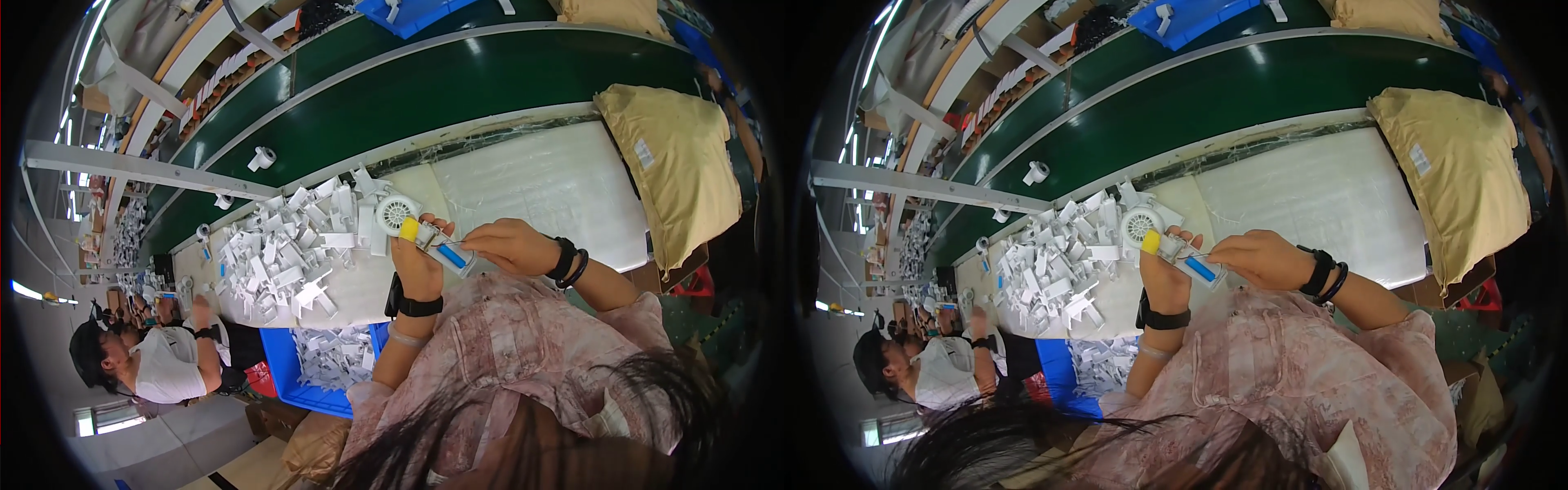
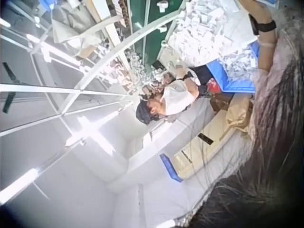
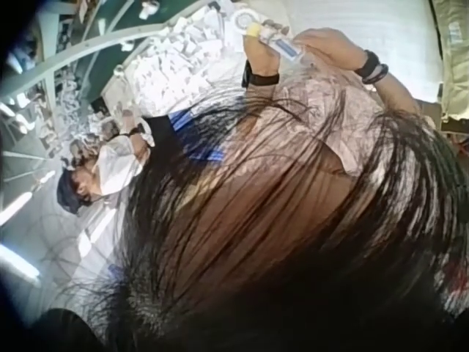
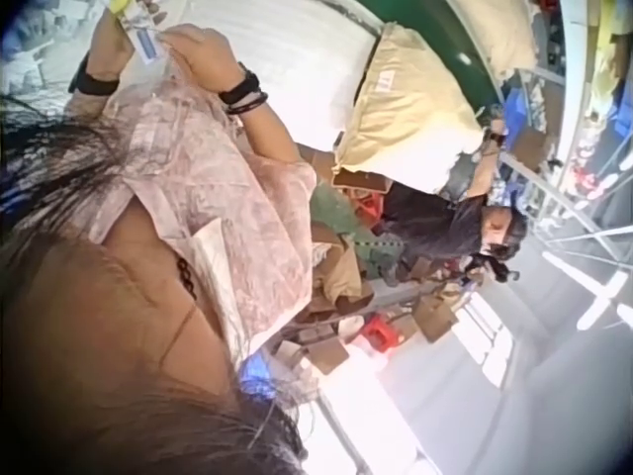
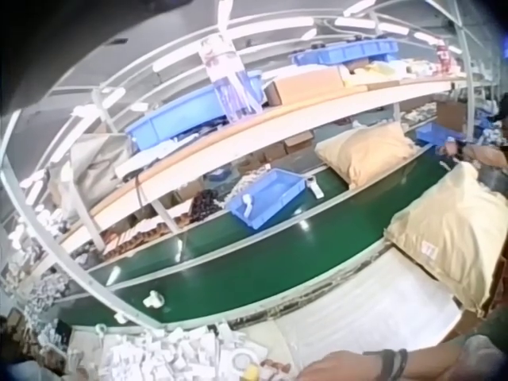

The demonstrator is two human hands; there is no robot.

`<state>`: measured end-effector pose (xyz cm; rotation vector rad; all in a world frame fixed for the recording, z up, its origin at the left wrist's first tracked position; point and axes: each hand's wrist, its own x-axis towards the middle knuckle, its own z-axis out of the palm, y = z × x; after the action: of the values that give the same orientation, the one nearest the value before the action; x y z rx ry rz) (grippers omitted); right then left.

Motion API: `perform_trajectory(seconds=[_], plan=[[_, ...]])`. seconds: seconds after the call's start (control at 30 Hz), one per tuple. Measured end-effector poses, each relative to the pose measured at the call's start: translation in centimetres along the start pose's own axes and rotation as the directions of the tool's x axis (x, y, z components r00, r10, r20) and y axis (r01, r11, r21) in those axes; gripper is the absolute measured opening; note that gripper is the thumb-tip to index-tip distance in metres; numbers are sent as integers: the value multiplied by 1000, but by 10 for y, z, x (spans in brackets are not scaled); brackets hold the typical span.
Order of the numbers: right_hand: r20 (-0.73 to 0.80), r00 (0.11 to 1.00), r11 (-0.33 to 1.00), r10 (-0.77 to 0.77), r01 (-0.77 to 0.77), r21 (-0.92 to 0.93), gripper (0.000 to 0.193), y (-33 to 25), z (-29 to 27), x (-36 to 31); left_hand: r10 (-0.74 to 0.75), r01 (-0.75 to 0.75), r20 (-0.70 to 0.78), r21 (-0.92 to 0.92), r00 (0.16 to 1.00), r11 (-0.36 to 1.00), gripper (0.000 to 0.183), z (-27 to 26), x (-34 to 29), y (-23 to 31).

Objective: The person picks up a white plastic housing and a blue battery, inserts the battery, and fits a fan motor and digital display into the assembly. They then snap a white cover onto the unit and place the completed handheld fan onto the conveyor belt.

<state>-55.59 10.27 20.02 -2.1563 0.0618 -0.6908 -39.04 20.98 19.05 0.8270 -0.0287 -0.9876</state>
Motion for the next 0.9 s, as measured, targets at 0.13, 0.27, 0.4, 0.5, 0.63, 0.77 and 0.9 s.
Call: perform_trajectory(seconds=[0.13, 0.27, 0.4, 0.5, 0.63, 0.77, 0.9], plan=[[84, 982, 938, -169, 187, -291, 23, 3, -6, 3, -10, 11, 18, -24, 1000, 1000, 28, 1, -2, -2], [36, 986, 963, -164, 168, -212, 18, 2, -3, 6, 6, -6, 15, -5, 1000, 1000, 28, 3, -3, -1], [48, 990, 984, -136, 140, -110, 16, 3, 8, 1, 50, -50, 13, 5, 999, 999, 27, 5, -4, -2], [38, 998, 996, -59, 61, -59, 12, 1, 18, -2, 78, -79, 16, 28, 997, 997, 26, 13, -8, -2], [-9, 986, 985, 165, -165, 46, 8, -5, 25, -3, 146, -149, 42, 95, 988, 984, 25, 15, -11, -2], [65, 850, 798, 523, -514, 314, 4, -15, 21, 1, 129, -136, 62, 129, 990, 982, 25, 17, -11, -4], [87, 822, 744, 562, -549, 380, 5, -12, 25, -1, 124, -134, 62, 178, 990, 975, 27, 17, -13, -7]])
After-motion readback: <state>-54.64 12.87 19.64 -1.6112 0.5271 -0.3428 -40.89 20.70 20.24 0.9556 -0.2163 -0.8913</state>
